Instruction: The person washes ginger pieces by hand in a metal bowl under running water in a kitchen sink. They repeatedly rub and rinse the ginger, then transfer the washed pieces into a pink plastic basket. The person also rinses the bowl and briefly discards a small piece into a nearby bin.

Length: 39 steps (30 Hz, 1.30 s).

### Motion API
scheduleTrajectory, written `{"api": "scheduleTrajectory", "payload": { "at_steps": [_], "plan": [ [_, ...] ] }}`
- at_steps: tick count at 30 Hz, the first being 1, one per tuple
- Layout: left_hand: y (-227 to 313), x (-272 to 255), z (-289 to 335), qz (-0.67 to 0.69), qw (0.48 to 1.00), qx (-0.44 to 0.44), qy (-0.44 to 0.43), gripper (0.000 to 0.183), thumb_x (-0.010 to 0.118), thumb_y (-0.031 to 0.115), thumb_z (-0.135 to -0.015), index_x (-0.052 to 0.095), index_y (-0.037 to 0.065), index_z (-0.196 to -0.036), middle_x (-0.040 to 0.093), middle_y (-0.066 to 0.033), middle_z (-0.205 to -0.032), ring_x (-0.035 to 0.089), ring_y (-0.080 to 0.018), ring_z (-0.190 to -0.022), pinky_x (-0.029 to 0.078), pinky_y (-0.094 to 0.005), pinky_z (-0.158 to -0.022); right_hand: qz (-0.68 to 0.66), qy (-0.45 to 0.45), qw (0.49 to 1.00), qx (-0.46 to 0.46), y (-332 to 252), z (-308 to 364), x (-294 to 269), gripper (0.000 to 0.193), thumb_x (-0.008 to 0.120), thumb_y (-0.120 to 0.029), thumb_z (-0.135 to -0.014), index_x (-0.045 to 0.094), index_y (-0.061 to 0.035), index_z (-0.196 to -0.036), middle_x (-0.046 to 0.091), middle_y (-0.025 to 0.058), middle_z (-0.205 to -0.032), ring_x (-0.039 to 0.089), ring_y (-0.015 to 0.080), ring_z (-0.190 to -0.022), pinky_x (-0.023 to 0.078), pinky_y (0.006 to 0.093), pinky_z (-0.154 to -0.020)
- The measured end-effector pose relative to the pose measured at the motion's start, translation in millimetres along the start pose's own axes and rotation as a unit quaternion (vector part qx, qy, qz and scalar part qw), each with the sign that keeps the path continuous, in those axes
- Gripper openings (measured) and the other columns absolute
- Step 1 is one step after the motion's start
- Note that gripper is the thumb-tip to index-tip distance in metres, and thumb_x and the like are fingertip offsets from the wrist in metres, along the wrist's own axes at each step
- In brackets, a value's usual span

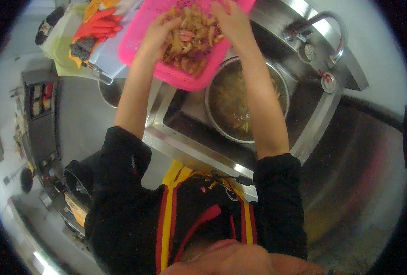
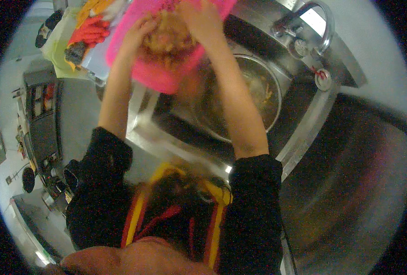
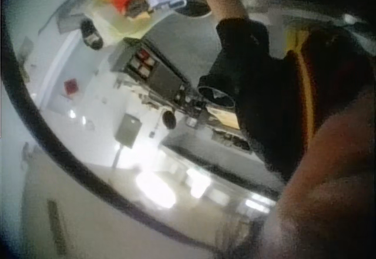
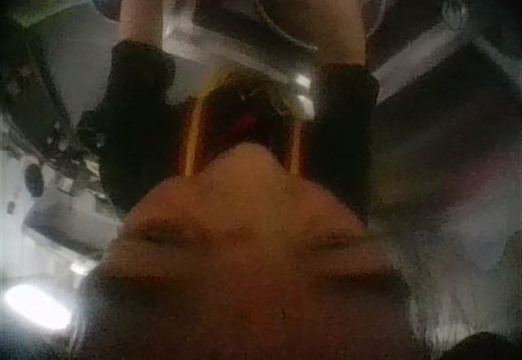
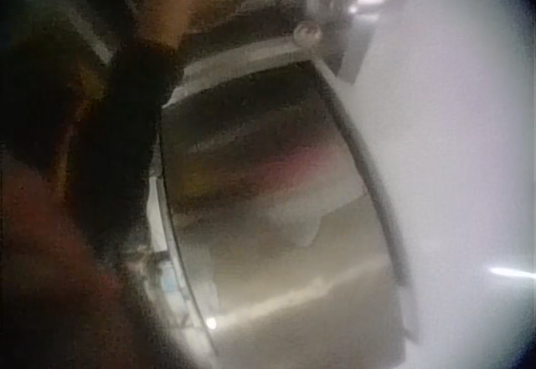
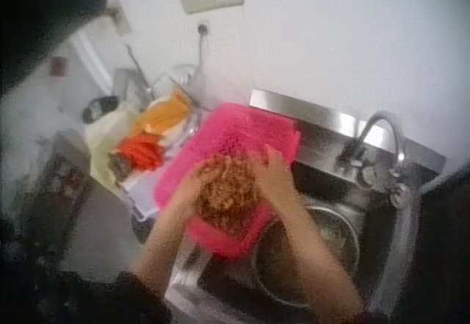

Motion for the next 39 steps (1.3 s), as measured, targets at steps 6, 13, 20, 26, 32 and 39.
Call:
{"api": "scheduleTrajectory", "payload": {
  "at_steps": [6,13,20,26,32,39],
  "plan": [
    [-19,-45,-29,-0.019,0.999,-0.024,0.029,0.035,0.053,0.023,-0.088,0.048,0.001,-0.115,0.056,-0.0117,-0.1,0.059,-0.0204,-0.078,0.049,-0.0288,-0.06,-0.116,0.069,0.991,-0.005,62,40,-60,0.023,0.06,-0.017,-0.082,0.063,0.0,-0.097,0.066,0.0095,-0.087,0.06,0.0144,-0.078,0.046,0.0261,-0.072],
    [-40,-74,-67,-0.035,0.997,0.012,0.065,0.039,0.051,0.032,-0.089,0.052,0.007,-0.119,0.056,-0.0074,-0.11,0.052,-0.0182,-0.101,0.04,-0.0322,-0.089,-0.066,0.042,0.975,0.206,183,127,-107,0.019,0.059,-0.02,-0.084,0.066,-0.0055,-0.094,0.063,0.0003,-0.088,0.052,0.0087,-0.076,0.039,0.0221,-0.068],
    [-47,-62,-72,-0.263,0.961,0.04,0.079,0.043,0.055,0.032,-0.087,0.05,0.004,-0.12,0.055,-0.0093,-0.112,0.051,-0.016,-0.099,0.04,-0.0294,-0.081,0.001,-0.052,0.94,0.338,229,196,-115,0.028,0.057,-0.024,-0.086,0.062,-0.0048,-0.105,0.063,0.0027,-0.092,0.055,0.0096,-0.082,0.041,0.0232,-0.069],
    [-23,-66,-51,-0.343,0.909,0.182,0.151,0.037,0.057,0.024,-0.083,0.054,0.007,-0.116,0.06,-0.0108,-0.104,0.058,-0.0184,-0.09,0.047,-0.0308,-0.07,-0.28,-0.153,0.93,0.183,121,160,0,0.052,0.055,-0.026,-0.089,0.036,-0.0062,-0.133,0.05,0.0072,-0.121,0.05,0.0149,-0.104,0.04,0.0274,-0.089],
    [22,-15,27,-0.376,0.835,0.365,0.172,0.031,0.055,0.011,-0.082,0.056,0.003,-0.112,0.059,-0.0123,-0.11,0.055,-0.0227,-0.101,0.041,-0.0321,-0.088,-0.387,-0.155,0.893,0.169,42,143,18,0.055,0.056,-0.021,-0.089,0.03,-0.0071,-0.135,0.048,0.0037,-0.122,0.047,0.0134,-0.108,0.039,0.0289,-0.092],
    [3,86,122,-0.301,0.839,0.453,0.008,0.023,0.048,-0.002,-0.082,0.056,-0.004,-0.104,0.058,-0.0175,-0.107,0.054,-0.0278,-0.102,0.04,-0.0369,-0.091,-0.389,-0.067,0.911,0.122,41,140,13,0.03,0.062,-0.02,-0.082,0.055,-0.0023,-0.104,0.062,0.0088,-0.093,0.056,0.015,-0.087,0.046,0.0305,-0.08]
  ]
}}
Point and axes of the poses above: each hand's wrist, its own z-axis away from the middle knuckle, its own x-axis out of the palm, y = z × x, the point moved 5 cm from there along -z, towards the middle knuckle
